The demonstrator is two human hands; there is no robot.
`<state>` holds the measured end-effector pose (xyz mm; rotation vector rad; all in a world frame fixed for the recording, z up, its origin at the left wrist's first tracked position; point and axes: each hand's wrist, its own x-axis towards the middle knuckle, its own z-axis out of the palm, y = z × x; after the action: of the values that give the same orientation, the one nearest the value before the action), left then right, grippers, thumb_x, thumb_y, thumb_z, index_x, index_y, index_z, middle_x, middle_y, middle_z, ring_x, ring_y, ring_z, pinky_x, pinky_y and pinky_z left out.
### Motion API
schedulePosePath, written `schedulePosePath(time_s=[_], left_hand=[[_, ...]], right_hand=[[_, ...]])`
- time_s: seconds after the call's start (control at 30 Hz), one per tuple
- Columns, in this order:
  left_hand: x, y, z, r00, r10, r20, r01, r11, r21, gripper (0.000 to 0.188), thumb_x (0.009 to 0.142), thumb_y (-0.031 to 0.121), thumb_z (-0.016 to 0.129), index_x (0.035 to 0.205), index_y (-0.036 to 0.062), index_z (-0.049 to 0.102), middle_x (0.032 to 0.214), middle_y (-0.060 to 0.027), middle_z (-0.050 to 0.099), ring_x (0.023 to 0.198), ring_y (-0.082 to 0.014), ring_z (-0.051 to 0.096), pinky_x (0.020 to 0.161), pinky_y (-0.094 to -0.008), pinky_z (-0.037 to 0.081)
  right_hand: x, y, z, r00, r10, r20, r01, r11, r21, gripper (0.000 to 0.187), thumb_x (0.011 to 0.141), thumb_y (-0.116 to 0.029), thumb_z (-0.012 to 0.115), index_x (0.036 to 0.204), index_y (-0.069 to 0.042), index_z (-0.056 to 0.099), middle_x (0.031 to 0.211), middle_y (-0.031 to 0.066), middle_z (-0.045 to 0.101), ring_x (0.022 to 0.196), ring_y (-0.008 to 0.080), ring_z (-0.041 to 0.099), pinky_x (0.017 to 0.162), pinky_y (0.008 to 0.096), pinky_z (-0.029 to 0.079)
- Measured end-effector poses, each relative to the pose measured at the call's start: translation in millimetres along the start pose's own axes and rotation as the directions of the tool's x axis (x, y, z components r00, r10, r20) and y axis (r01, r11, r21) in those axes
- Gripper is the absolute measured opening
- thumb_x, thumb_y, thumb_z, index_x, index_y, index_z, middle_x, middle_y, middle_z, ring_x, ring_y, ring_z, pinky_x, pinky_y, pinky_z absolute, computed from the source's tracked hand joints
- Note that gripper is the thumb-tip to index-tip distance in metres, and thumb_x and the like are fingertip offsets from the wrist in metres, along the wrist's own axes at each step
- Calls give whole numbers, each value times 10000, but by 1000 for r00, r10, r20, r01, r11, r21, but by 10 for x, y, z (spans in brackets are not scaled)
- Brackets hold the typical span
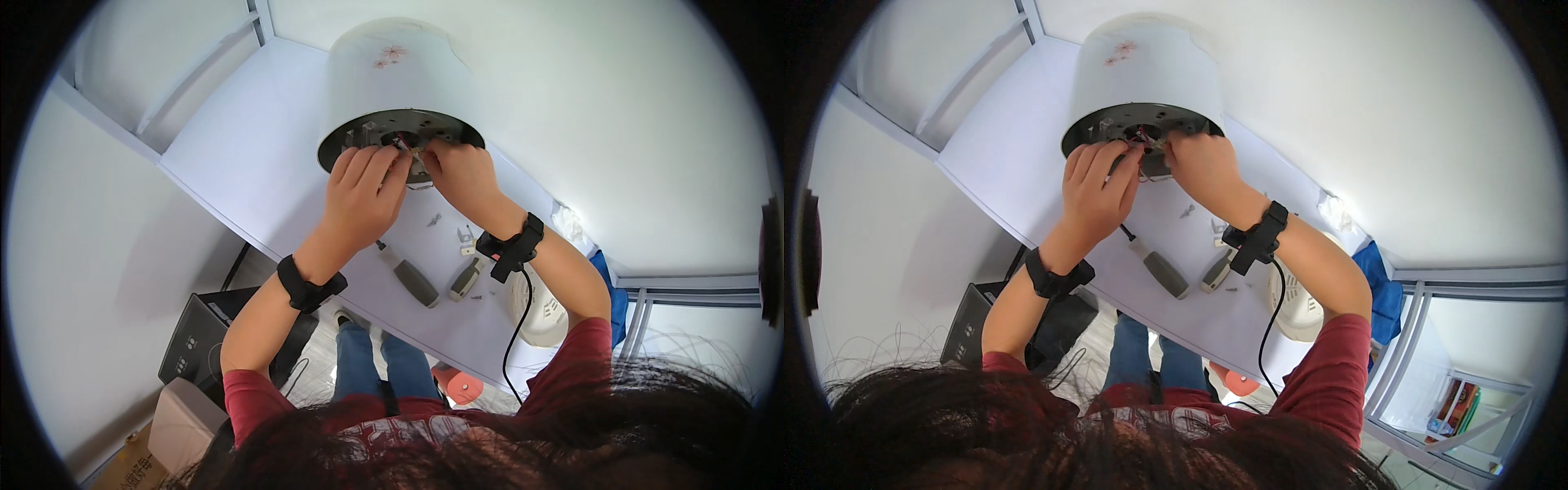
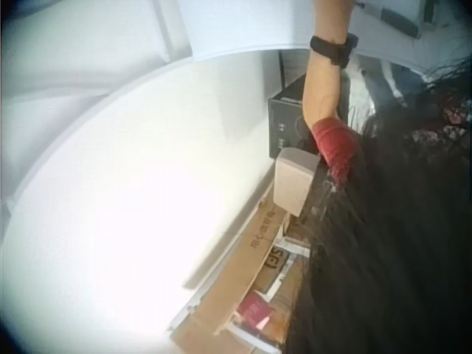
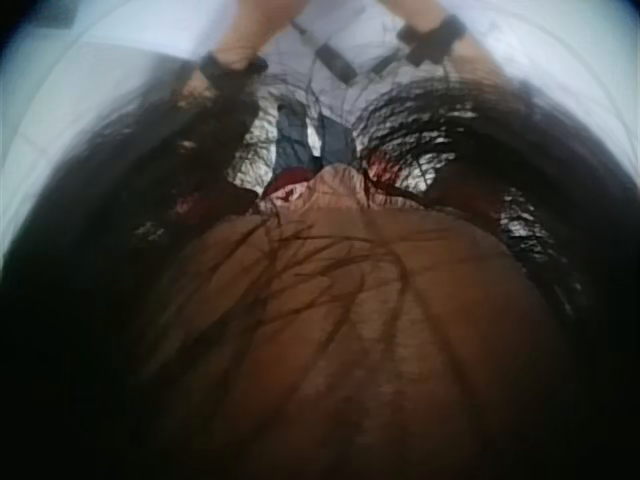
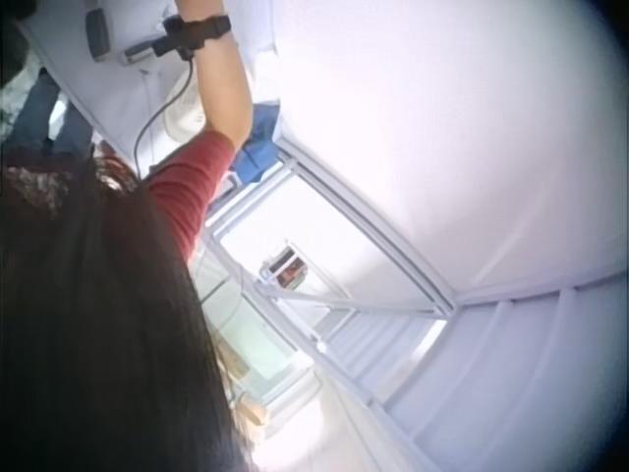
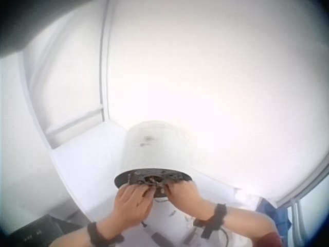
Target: The person connects internal wires inside a white cylindrical appliance, then aligns and snaps the top cover into place. They rotate the unit to check the fit and press along the seam to secure the casing.
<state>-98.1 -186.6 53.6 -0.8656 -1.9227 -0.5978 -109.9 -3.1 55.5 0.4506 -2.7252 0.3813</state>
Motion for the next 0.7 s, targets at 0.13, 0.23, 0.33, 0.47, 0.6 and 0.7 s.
schedulePosePath(time_s=[0.13, 0.23, 0.33, 0.47, 0.6, 0.7], left_hand=[[-159, 16, -23, 998, 62, 18, -62, 998, -14, 299, 702, 4, 672, 1000, 23, 662, 985, -93, 594, 799, -259, 592, 680, -365, 484], [-275, 97, 6, 986, 29, 166, -23, 999, -39, 356, 714, 14, 665, 1069, 16, 634, 1056, -106, 585, 759, -251, 614, 630, -353, 502], [-303, 177, 66, 944, -145, 296, 158, 987, -20, 398, 736, 20, 654, 1130, 6, 602, 1144, -138, 567, 671, -249, 626, 548, -334, 508], [-291, 187, 123, 884, -307, 353, 312, 949, 44, 459, 757, 18, 642, 1207, -1, 551, 1261, -180, 524, 583, -267, 622, 466, -325, 502], [-235, 167, 184, 854, -323, 407, 325, 943, 67, 517, 748, -10, 618, 1253, -1, 511, 1329, -194, 480, 629, -291, 639, 494, -333, 528], [-215, 141, 243, 859, -296, 417, 275, 955, 112, 552, 731, -24, 595, 1273, -9, 490, 1334, -225, 461, 629, -273, 648, 502, -313, 535]], right_hand=[[-1, -5, -29, 1000, -19, 13, 19, 1000, -5, 142, 848, -167, 623, 769, -49, 638, 634, 137, 630, 545, 333, 607, 495, 411, 488], [0, -23, -38, 1000, -26, 14, 26, 1000, -6, 141, 849, -165, 621, 771, -48, 635, 632, 135, 629, 541, 329, 605, 490, 409, 484], [-1, -15, -41, 1000, -22, 22, 22, 1000, -3, 142, 850, -163, 619, 770, -46, 631, 627, 135, 626, 535, 327, 601, 486, 408, 480], [2, -17, -35, 999, -26, 20, 26, 1000, 4, 145, 851, -161, 617, 765, -45, 626, 618, 136, 622, 529, 327, 596, 482, 408, 476], [1, -4, -46, 999, -29, 35, 29, 1000, -1, 147, 851, -163, 616, 761, -47, 625, 615, 137, 619, 528, 330, 595, 480, 410, 475], [0, 4, -58, 998, -34, 46, 35, 999, -21, 149, 849, -166, 615, 759, -48, 622, 613, 138, 617, 526, 331, 593, 479, 411, 474]])
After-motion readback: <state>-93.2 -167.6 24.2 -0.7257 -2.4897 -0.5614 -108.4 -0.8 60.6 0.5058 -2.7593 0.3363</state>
